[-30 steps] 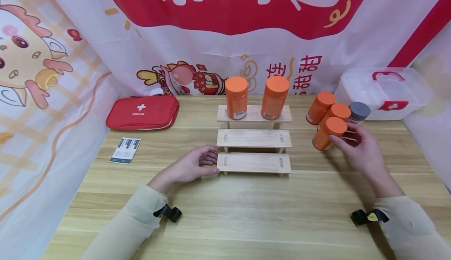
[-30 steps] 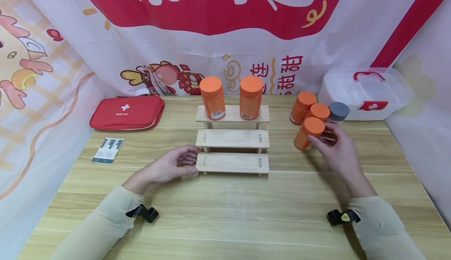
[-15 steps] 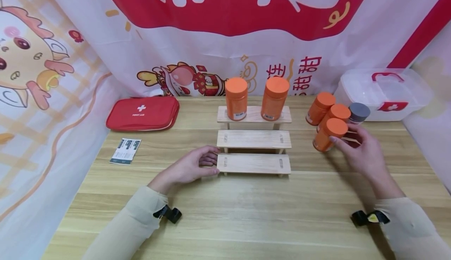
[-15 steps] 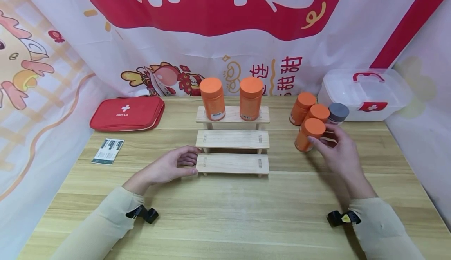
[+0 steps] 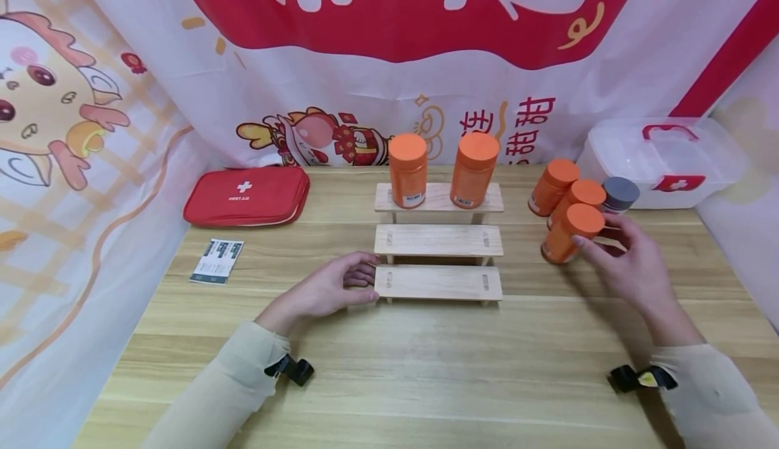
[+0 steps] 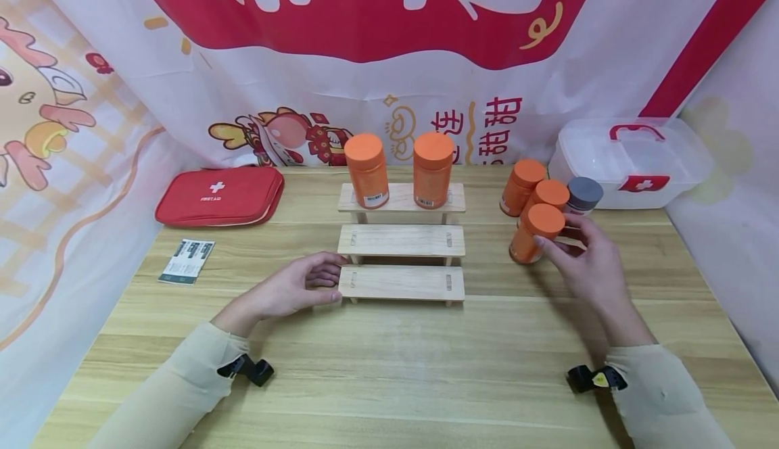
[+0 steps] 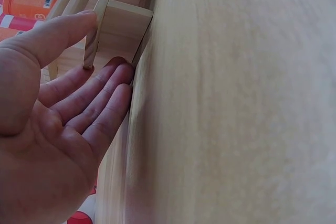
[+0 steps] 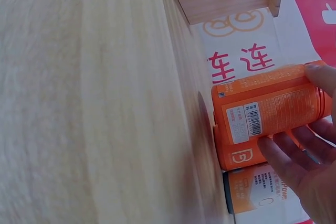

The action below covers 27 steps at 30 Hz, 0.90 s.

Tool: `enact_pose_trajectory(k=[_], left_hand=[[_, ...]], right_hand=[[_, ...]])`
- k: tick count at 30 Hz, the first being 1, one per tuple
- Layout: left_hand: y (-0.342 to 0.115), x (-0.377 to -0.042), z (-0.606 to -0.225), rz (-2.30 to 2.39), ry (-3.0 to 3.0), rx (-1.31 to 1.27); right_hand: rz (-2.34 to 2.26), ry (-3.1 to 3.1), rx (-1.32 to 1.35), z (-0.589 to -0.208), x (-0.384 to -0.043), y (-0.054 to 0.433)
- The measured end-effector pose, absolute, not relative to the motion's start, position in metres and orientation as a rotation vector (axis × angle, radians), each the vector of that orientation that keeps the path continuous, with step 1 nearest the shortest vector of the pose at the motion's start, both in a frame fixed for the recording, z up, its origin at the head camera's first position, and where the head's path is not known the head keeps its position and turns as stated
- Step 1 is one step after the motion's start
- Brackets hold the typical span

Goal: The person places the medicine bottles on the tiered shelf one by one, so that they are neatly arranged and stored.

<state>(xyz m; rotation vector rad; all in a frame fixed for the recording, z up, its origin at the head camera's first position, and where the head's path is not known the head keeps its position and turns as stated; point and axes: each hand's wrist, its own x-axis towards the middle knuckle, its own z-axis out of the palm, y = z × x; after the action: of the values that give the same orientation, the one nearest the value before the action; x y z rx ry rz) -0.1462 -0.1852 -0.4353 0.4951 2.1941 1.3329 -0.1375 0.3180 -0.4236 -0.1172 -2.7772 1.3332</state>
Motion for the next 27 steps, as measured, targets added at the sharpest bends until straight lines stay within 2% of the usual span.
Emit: enact_pose_trajectory(k=[27], left_hand=[[-0.186,-0.147,-0.436,1.337,2.189,0.503]], right_hand=[[1.313,-2.699,-0.043,-0.406,-0.126,0.311]])
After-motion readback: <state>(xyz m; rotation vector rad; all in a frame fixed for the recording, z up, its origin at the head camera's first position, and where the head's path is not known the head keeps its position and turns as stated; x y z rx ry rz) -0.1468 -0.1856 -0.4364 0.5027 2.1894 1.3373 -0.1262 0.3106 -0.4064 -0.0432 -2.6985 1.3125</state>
